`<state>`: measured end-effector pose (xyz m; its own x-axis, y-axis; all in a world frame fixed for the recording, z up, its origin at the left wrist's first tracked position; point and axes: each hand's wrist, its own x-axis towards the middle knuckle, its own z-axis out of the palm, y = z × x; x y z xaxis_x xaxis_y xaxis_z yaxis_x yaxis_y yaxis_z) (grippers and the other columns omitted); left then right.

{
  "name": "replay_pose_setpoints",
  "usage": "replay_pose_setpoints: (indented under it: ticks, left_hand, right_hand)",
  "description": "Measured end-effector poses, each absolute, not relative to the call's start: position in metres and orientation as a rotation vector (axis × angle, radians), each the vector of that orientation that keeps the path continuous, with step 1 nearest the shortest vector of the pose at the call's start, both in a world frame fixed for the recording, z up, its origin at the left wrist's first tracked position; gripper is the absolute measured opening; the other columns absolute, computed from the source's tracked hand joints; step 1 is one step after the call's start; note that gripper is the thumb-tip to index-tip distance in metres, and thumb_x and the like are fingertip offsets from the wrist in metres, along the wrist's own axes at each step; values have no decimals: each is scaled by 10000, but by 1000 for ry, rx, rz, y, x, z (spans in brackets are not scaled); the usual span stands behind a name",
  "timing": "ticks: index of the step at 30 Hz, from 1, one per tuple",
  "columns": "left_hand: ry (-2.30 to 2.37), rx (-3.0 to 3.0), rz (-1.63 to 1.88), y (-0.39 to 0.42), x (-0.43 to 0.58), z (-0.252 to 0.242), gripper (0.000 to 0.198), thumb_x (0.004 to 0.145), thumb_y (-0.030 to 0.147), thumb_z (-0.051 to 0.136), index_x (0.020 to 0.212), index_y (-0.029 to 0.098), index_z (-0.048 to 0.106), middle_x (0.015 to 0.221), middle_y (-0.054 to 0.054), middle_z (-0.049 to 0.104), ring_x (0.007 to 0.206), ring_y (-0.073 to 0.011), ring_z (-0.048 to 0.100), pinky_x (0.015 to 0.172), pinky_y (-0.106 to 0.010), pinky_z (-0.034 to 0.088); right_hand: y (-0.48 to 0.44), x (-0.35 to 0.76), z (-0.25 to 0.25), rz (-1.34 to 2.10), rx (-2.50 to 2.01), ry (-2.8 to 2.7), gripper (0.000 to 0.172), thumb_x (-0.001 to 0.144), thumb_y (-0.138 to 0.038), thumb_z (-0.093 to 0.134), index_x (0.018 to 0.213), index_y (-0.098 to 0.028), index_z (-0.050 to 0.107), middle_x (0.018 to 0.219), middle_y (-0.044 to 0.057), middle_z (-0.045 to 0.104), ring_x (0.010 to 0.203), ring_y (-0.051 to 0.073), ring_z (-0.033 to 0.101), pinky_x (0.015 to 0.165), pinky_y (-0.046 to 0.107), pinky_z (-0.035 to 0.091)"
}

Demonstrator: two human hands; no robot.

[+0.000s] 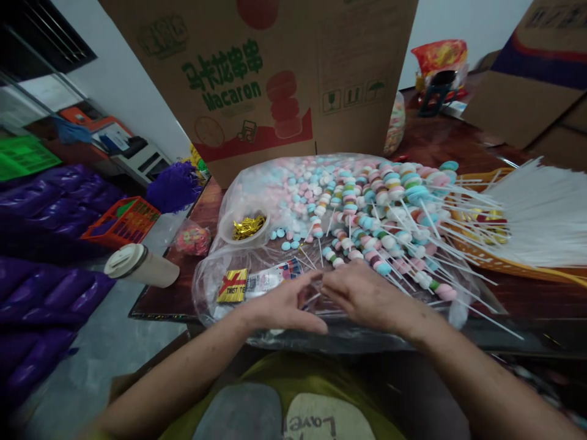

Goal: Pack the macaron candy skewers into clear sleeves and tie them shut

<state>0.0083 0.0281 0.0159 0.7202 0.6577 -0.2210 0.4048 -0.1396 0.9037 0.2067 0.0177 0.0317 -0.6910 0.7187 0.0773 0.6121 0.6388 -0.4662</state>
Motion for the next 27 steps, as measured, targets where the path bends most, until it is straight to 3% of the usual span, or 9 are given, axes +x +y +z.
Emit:
replay_pose_setpoints:
  ticks: [2,4,7,11,14,16,19,23,27]
  left_hand:
    - [942,1784,242,32,-10,22,863,547,402,760,1291,177,384,1122,-93,573,974,-226,543,794,-289,426]
    - [975,1827,139,31,-24,25,699,579,445,727,1178,169,497,1022,-80,600,911,-225,561,778,-303,428]
    - [853,1617,41,20,-26,18,404,763,468,545,1033,168,517,711,5,570,595,-125,562,574,-234,433]
    - [839,1385,99,4,-8,5,351,812,508,441,926,177,460,511,79,425,366,-56,416,392,-169,332]
    - [980,1368,244,1,-1,3,379,789,551,437,745,174,441,475,82,387,352,-47,362,367,-169,308]
    - [1072,1298,375,3,-1,6,418,751,592,461,722,176,435,510,70,410,385,-53,380,373,-175,325]
    - [1142,1212,512,5,-4,9,524,705,692,419,741,170,461,555,45,452,429,-72,430,386,-188,353]
    - [1126,1163,457,3,-7,8,691,714,768,188,762,153,501,525,16,481,389,-90,441,387,-217,359]
    - [892,1113,397,3,-18,6,485,743,612,448,848,143,512,698,-17,551,552,-106,518,541,-240,433]
  right_hand:
    - [22,222,35,663,-1077,-2550,301,908,-296,334,684,-177,495,642,17,512,626,135,452,618,273,313]
    - [23,232,38,681,-1063,-2529,305,915,-311,324,669,-185,452,629,4,472,621,131,430,612,266,312]
    - [20,224,41,672,-1049,-2546,314,918,-316,309,656,-188,427,625,0,454,613,129,414,609,265,309]
    - [21,196,38,764,-1076,-2573,327,913,-328,303,641,-186,415,617,-6,454,586,120,405,581,259,304]
    - [27,188,29,948,-1126,-2413,300,897,-356,333,671,-186,433,620,-18,443,586,114,401,566,249,320]
    - [29,187,20,1034,-1184,-2097,232,875,-394,374,826,-189,471,666,-23,454,607,114,417,556,239,344]
    - [21,177,3,1249,-1206,-1751,310,818,-439,480,1006,-195,439,666,-42,457,572,102,427,501,220,352]
    - [2,148,-16,1511,-1137,-1612,239,788,-418,525,781,-192,449,578,-58,469,492,82,447,446,202,351]
    - [-6,138,-19,1576,-1221,-1417,246,821,-430,443,739,-200,417,544,-63,495,357,60,396,340,185,289]
